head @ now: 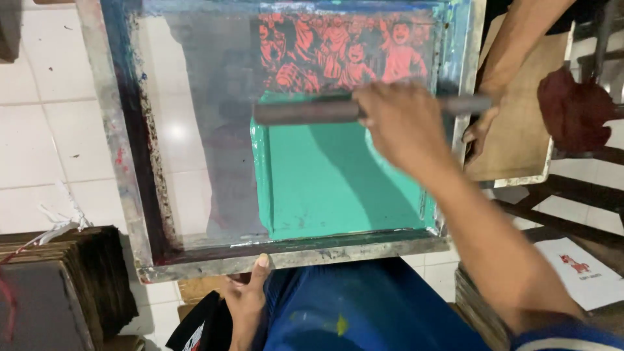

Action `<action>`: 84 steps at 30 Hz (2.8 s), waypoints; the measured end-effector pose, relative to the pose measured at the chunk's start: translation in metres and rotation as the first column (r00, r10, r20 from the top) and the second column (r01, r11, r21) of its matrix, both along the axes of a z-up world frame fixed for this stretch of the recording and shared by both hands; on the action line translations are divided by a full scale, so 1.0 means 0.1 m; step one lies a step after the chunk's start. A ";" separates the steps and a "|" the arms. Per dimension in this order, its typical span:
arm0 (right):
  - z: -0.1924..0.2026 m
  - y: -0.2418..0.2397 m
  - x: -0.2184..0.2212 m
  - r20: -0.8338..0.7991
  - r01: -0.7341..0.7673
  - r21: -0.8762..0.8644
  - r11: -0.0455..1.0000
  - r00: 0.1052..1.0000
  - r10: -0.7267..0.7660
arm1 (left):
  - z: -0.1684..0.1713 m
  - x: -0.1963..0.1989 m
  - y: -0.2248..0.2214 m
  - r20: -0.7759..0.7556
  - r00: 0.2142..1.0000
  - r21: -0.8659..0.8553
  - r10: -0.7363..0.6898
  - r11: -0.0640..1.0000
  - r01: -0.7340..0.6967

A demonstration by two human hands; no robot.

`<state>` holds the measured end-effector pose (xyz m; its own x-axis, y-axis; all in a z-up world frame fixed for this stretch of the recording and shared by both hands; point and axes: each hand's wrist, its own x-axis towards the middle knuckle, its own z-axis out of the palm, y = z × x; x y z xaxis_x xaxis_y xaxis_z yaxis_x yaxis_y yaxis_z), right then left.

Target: Applying ink to a t-shirt through a screen using a squeegee

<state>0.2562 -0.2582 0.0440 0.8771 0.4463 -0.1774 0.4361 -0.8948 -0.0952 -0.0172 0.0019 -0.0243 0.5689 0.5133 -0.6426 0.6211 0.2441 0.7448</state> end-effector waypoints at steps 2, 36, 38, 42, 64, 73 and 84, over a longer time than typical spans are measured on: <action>-0.11 0.09 -0.45 0.267 -0.015 -0.006 1.000 0.963 0.016 | 0.00 -0.01 -0.01 -0.018 1.000 0.011 0.000 1.000 0.000; 0.04 0.00 -0.68 -0.028 0.017 0.133 0.991 1.000 -0.013 | -0.01 0.03 -0.02 0.062 0.994 -0.037 0.087 0.996 -0.085; -0.06 -0.05 -0.34 0.158 -0.047 0.043 0.998 0.987 0.040 | 0.07 0.07 -0.01 0.078 0.996 -0.004 0.032 0.999 -0.032; -0.08 -0.08 -0.17 0.208 -0.079 0.029 0.996 0.976 0.071 | -0.02 0.02 -0.02 -0.034 0.998 -0.001 0.060 0.998 -0.060; -0.01 0.23 -2.22 0.349 -0.027 0.199 0.980 0.936 -0.045 | -0.42 -0.19 -0.06 0.149 0.985 0.040 0.090 0.994 -0.097; 0.23 -0.55 -2.28 -0.257 0.376 0.394 0.839 0.921 -0.293 | 0.14 0.19 0.99 0.291 0.954 0.761 -0.066 0.621 -0.189; 0.15 -0.99 -2.20 -0.631 0.984 0.016 0.175 0.146 -0.762 | 0.07 1.11 1.48 -0.446 0.841 0.640 -0.305 0.548 0.538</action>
<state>0.0359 -0.3576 0.0590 0.5500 -0.4799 -0.6836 -0.8267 -0.4294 -0.3637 0.0936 0.1496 -0.0168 0.7229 0.6087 -0.3271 0.6910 -0.6355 0.3446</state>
